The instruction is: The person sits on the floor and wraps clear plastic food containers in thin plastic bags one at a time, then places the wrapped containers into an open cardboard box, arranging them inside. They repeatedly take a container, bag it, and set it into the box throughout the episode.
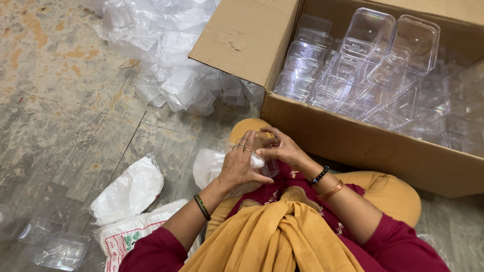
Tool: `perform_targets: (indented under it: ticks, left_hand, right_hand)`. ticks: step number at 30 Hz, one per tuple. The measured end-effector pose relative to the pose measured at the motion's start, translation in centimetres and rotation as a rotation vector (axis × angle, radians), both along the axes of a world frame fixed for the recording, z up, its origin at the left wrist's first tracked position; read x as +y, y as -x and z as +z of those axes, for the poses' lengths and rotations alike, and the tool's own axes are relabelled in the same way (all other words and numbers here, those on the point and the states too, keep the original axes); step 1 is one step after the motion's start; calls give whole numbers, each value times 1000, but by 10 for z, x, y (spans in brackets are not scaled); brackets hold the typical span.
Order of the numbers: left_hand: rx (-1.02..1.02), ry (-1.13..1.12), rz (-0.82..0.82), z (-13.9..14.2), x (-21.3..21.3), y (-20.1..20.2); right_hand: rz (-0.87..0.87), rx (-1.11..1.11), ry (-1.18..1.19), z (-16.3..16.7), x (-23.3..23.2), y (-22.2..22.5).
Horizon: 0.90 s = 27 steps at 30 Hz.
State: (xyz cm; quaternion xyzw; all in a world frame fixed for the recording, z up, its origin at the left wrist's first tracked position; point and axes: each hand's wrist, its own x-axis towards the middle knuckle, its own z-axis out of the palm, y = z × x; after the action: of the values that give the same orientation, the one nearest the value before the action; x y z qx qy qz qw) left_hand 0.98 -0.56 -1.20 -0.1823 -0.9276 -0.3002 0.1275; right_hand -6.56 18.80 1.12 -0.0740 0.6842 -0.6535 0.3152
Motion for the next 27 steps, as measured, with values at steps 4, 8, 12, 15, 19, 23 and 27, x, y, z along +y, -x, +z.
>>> perform_targets:
  ticks: [4,8,12,15,19,23,27]
  left_hand:
    - [97,-40,1,4,0,-1]
    - [-34,-36,-9,12,2,3]
    - [-72,-12,-7,21,6,7]
    - [-156,-9,4,26,8,9]
    - [-63,-16,-7,28,8,10]
    - [13,-39,-22,24,4,8]
    - [46,-44,-27,19,2,8]
  right_hand:
    - [41,20,-36,1,1,5]
    - [20,-52,32,-1,6,8]
    - [36,-16,65,-7,10,7]
    - [57,63,16,-11,10,7]
    - [-21,14,34,-13,10,9]
    - [-50,-27,91,-11,12,9]
    - [-75,-2,60,-10,12,7]
